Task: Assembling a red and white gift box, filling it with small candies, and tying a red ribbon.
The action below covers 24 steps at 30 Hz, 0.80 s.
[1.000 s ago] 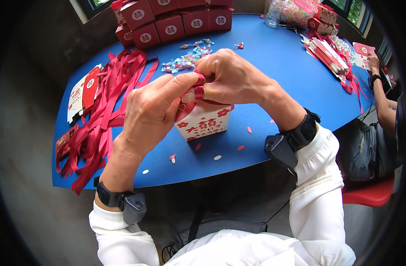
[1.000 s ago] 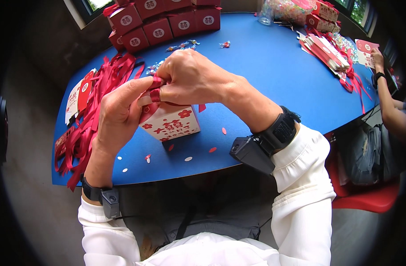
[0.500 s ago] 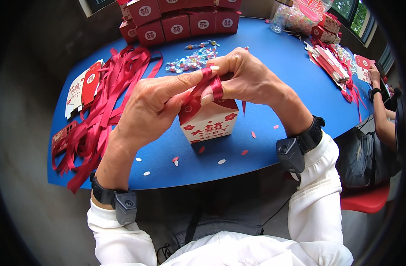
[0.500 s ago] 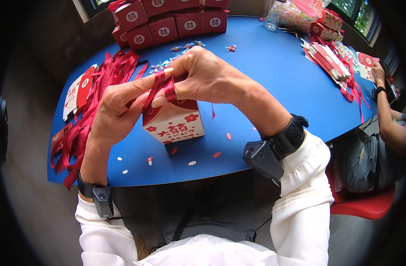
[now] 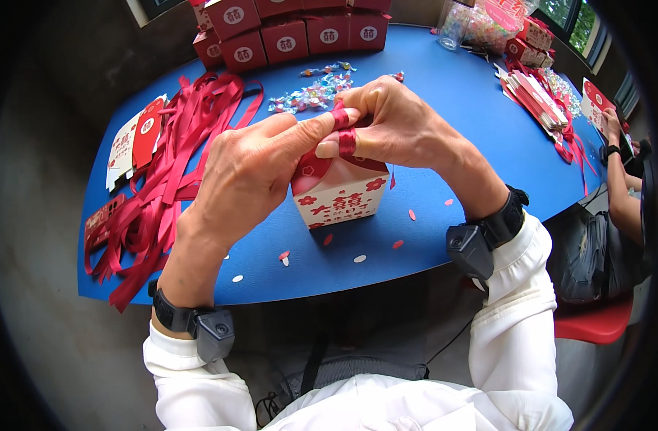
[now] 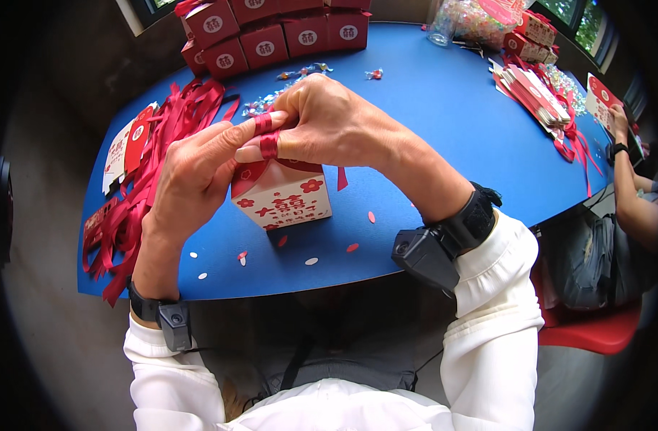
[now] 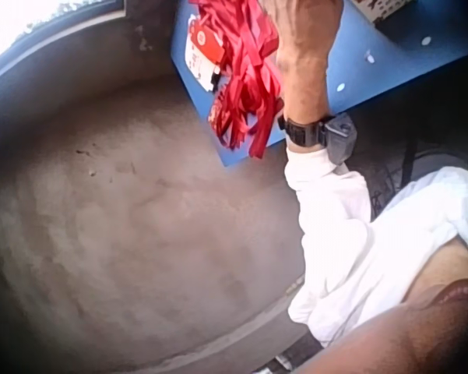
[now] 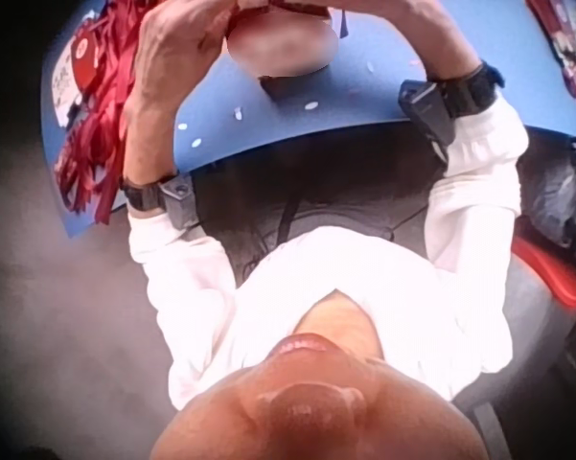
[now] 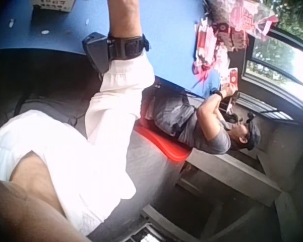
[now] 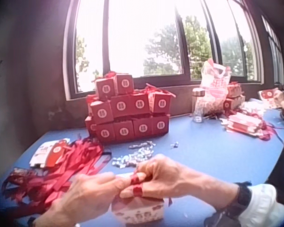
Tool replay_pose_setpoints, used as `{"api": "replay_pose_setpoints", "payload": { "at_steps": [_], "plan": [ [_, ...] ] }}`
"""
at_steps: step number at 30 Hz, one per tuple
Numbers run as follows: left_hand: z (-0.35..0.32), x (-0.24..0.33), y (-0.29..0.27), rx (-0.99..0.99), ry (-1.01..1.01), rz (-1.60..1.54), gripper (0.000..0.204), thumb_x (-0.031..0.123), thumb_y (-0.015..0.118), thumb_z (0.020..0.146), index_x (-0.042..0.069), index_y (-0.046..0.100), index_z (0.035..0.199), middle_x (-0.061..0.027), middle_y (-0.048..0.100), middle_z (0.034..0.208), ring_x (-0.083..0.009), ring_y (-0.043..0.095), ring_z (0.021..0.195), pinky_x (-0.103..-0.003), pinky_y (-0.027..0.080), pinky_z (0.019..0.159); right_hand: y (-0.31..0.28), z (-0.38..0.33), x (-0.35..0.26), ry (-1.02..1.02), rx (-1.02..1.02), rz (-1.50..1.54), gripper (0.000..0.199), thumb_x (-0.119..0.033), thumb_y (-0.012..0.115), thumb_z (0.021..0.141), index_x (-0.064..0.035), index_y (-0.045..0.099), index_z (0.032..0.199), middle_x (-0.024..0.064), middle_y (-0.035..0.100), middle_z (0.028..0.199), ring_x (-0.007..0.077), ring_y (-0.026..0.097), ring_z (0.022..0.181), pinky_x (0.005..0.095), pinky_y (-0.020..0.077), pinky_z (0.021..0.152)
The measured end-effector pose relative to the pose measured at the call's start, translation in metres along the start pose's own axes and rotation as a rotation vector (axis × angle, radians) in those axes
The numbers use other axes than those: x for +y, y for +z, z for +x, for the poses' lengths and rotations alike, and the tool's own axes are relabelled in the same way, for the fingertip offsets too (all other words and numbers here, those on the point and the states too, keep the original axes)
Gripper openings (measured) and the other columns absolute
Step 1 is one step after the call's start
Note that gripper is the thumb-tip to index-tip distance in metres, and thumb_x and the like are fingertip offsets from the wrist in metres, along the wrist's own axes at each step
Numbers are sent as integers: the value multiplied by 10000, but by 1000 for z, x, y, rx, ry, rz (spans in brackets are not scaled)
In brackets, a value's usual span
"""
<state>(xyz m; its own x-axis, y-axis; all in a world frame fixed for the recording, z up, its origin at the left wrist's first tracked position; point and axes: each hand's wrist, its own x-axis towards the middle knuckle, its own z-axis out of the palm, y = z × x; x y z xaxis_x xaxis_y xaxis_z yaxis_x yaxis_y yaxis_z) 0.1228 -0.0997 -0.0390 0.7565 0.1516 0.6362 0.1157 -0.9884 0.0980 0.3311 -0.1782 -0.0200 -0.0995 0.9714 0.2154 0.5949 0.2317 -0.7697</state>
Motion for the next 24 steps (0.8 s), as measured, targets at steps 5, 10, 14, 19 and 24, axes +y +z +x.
{"api": "replay_pose_setpoints", "payload": {
  "at_steps": [5,10,14,19,24],
  "plan": [
    [-1,-8,10,140,67,-130,468,-16,675,794,172,668,1222,-71,617,771,-269,637,643,-376,498,535,5,-1,-1,-102,5,52,255,-205,839,801,24,726,804,13,603,708,84,552,672,270,460,585],
    [1,3,8,93,3,-82,418,1,688,793,157,661,1181,-73,626,785,-269,642,648,-376,499,536,10,0,4,-150,93,19,315,-245,747,760,65,690,770,153,652,698,200,620,630,351,507,591],
    [1,2,8,99,9,-82,385,28,691,805,156,651,1166,-71,632,792,-267,646,650,-378,498,532,10,-2,-2,-139,104,-97,314,-241,714,722,68,685,772,179,647,706,252,627,635,374,516,616],
    [2,4,8,119,29,-66,357,16,673,813,142,639,1146,-84,652,809,-277,660,667,-381,508,539,10,-4,-6,-142,94,-107,320,-236,664,720,76,682,788,195,662,730,289,649,663,385,532,636],
    [4,5,7,91,-7,-136,344,-39,648,818,109,631,1128,-117,665,811,-298,672,688,-388,533,577,10,-6,-10,-188,115,-123,318,-241,644,726,56,698,826,206,666,738,309,668,692,386,540,656]
  ]
}}
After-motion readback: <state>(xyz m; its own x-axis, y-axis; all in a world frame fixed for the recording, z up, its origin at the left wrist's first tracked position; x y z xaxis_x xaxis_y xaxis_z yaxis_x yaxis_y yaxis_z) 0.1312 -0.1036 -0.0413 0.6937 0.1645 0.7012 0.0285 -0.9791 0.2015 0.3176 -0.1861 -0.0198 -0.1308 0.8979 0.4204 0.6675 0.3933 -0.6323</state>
